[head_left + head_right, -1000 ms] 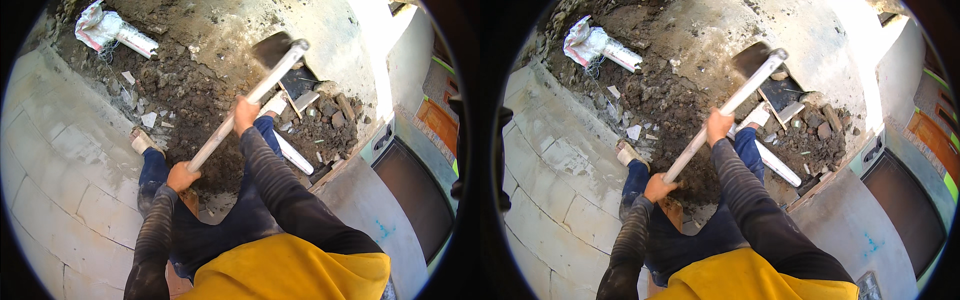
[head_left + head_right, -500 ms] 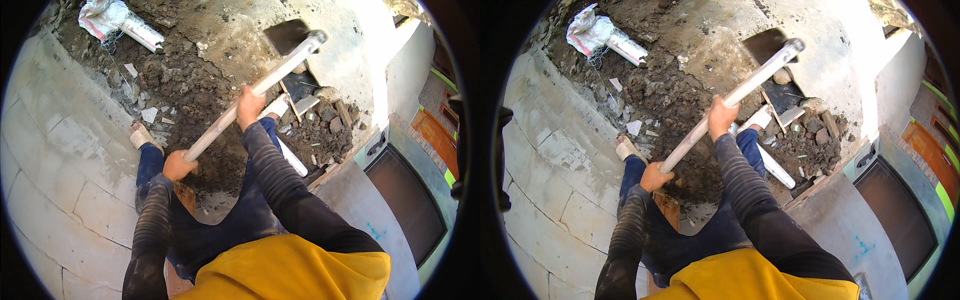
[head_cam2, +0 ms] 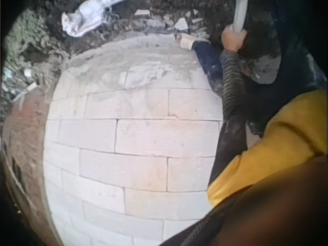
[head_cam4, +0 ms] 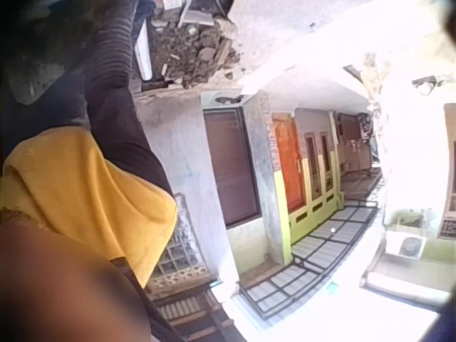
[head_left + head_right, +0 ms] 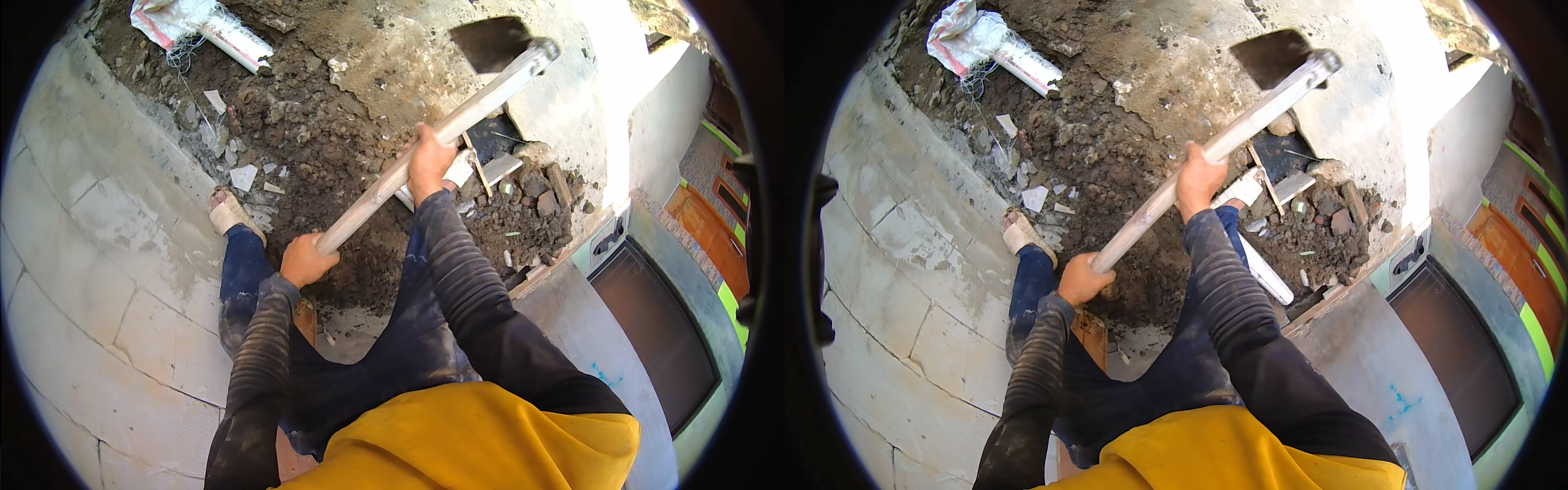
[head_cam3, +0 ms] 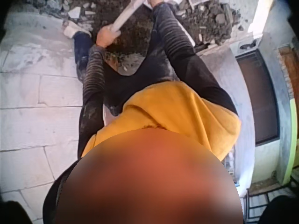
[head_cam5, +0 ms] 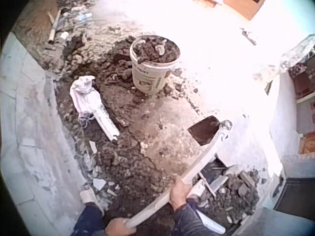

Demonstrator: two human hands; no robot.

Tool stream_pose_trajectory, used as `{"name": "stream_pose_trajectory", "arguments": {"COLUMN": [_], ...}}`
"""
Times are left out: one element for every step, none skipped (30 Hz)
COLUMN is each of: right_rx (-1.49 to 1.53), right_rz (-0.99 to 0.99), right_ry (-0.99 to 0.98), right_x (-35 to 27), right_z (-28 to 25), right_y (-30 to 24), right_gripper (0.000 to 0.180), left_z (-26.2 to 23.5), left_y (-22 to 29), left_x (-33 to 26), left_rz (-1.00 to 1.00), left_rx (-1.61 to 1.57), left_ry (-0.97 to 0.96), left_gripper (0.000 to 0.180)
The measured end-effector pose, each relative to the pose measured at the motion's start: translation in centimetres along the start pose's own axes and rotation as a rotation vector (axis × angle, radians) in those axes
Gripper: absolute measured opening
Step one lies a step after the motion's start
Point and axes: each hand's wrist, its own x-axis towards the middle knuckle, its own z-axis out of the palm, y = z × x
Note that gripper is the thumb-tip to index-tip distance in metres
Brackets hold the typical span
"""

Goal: The person uses a pickaxe to break up and move soil and debris in a partially demolished indoor area. They repeatedly strike the ground, lift chunks of dirt and rubble, and shift materials aside to clear the space.

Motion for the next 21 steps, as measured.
{"name": "stream_pose_trajectory", "arguments": {"right_rx": [-0.079,-0.166,-0.226,-0.258,-0.248,-0.173,-0.120,-0.045,-0.011,0.041,0.008,0.005,-0.002,0.027,0.007,0.019,-0.072,-0.204,-0.235,-0.214,-0.175], "right_rz": [0.179,0.365,0.437,0.397,0.452,0.436,0.395,0.297,0.234,0.145,0.100,0.051,0.022,-0.078,0.061,0.150,0.271,0.419,0.579,0.681,0.712], "right_ry": [-0.023,0.002,0.010,-0.020,-0.018,-0.073,-0.088,-0.113,-0.171,-0.166,-0.152,-0.103,-0.082,-0.096,-0.030,-0.020,-0.054,-0.047,-0.044,-0.063,-0.045], "right_x": [-2.3,-4.9,-6.5,-8.3,-9.2,-10.4,-9.7,-8.5,-7.2,-5.6,-3.6,-2.0,-1.2,-0.7,-1.1,-2.2,-4.1,-5.9,-7.8,-9.5,-10.0], "right_z": [-0.3,-0.6,-1.3,-2.2,-2.3,-3.1,-2.9,-2.8,-3.0,-2.9,-2.7,-2.3,-1.9,-1.6,-1.3,-1.2,-1.4,-1.7,-2.4,-3.3,-3.6], "right_y": [2.3,4.5,5.7,6.5,6.9,6.3,5.0,3.2,1.4,-0.4,-2.0,-3.0,-3.1,-2.6,-1.2,0.7,3.0,5.3,7.4,9.0,10.0], "right_gripper": [0.024,0.027,0.031,0.030,0.027,0.026,0.026,0.025,0.024,0.028,0.026,0.025,0.024,0.023,0.023,0.023,0.024,0.027,0.028,0.026,0.026], "left_z": [0.8,1.9,2.6,3.9,4.6,4.8,4.5,3.9,3.8,3.7,3.6,3.2,2.2,1.9,1.6,1.0,1.1,1.7,2.0,2.3,2.4], "left_y": [-0.6,-1.3,-1.6,-1.7,-2.1,-1.9,-1.6,-1.2,-0.4,0.5,1.3,1.9,2.0,2.1,2.0,1.5,1.1,0.8,0.5,0.4,0.0], "left_x": [-3.0,-7.4,-10.4,-12.6,-14.2,-15.5,-14.7,-12.6,-11.1,-8.9,-6.2,-4.2,-2.6,-2.4,-2.9,-4.2,-6.6,-9.8,-12.3,-14.5,-15.5], "left_rz": [-0.134,-0.297,-0.250,-0.306,-0.266,-0.286,-0.226,-0.213,-0.168,-0.105,-0.059,0.012,0.112,0.000,-0.047,-0.098,-0.268,-0.379,-0.473,-0.449,-0.462], "left_rx": [-0.054,-0.100,-0.123,-0.139,-0.131,-0.088,-0.049,-0.032,-0.014,-0.079,-0.052,-0.085,-0.099,-0.036,-0.012,0.012,0.011,-0.031,0.000,0.048,0.032], "left_ry": [-0.059,-0.116,-0.039,-0.042,0.016,0.021,0.120,0.084,0.110,0.082,0.043,0.045,0.060,0.027,0.005,0.025,-0.098,-0.135,-0.162,-0.126,-0.169], "left_gripper": [0.044,0.045,0.044,0.044,0.043,0.042,0.041,0.040,0.039,0.037,0.038,0.038,0.039,0.040,0.040,0.041,0.044,0.046,0.046,0.043,0.041]}}
